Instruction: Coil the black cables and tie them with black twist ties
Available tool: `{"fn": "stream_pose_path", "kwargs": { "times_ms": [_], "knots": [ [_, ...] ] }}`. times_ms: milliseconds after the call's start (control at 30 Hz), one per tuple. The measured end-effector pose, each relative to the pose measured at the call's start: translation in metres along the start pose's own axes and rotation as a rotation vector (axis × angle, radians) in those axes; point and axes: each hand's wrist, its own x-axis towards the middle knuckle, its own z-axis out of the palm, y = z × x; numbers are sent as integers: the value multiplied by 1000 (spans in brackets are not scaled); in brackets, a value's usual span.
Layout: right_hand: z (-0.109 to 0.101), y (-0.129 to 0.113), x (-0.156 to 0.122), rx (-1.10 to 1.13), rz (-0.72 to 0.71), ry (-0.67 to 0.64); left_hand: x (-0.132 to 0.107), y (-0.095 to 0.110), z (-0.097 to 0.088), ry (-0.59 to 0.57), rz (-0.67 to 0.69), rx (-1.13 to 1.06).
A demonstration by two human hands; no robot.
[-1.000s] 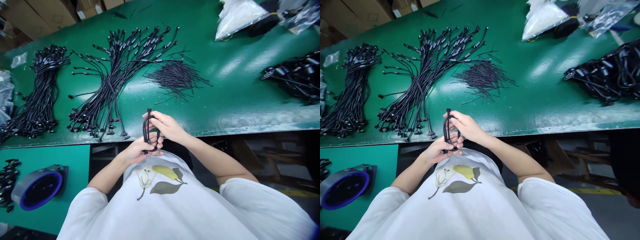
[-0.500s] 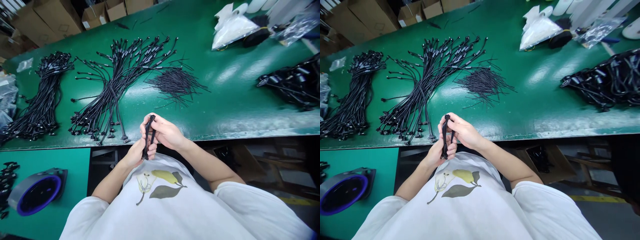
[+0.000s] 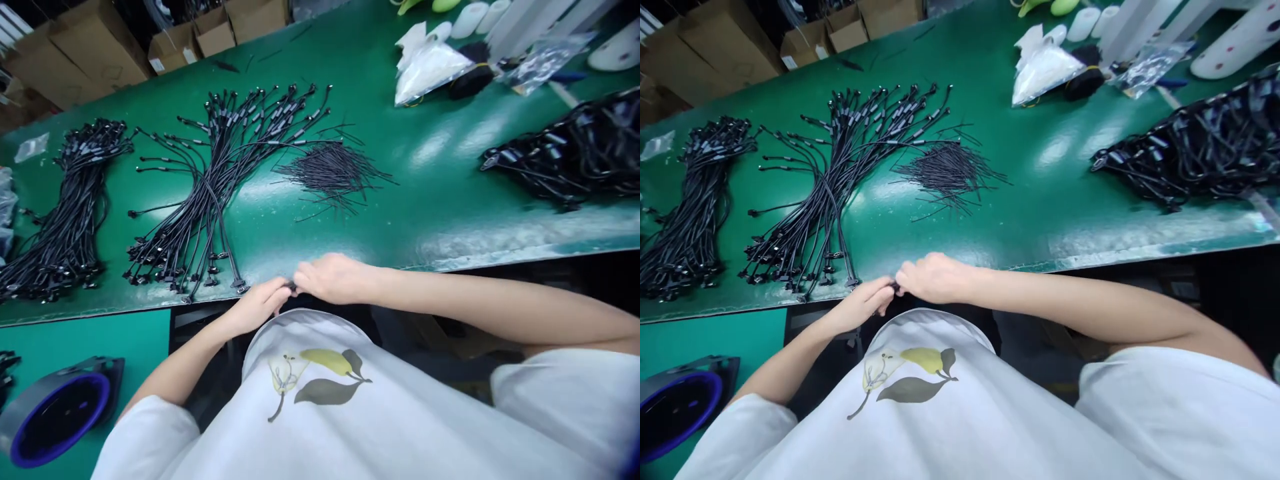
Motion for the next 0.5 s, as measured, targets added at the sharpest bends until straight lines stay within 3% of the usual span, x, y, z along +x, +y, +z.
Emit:
{"fn": "stream_pose_path", "kwargs": {
  "times_ms": [67,167,267,300,367,433,500],
  "knots": [
    [1,1,-4,23,49,-118,-4,-2,1,11,61,147],
    [-7,4,-5,292,107,-317,-5,-6,5,97,176,468],
    [-12,6,-2,576,166,-528,-2,-5,6,9,163,791],
    [-11,4,-2,563,185,-522,-1,-3,4,-49,136,848],
    [-7,-1,-5,345,193,-387,1,2,-2,-167,79,803],
    [-2,-7,-9,56,139,-244,2,5,-8,-258,26,556],
    [0,-10,-12,-124,75,-199,5,5,-10,-288,-26,287]
  ]
}}
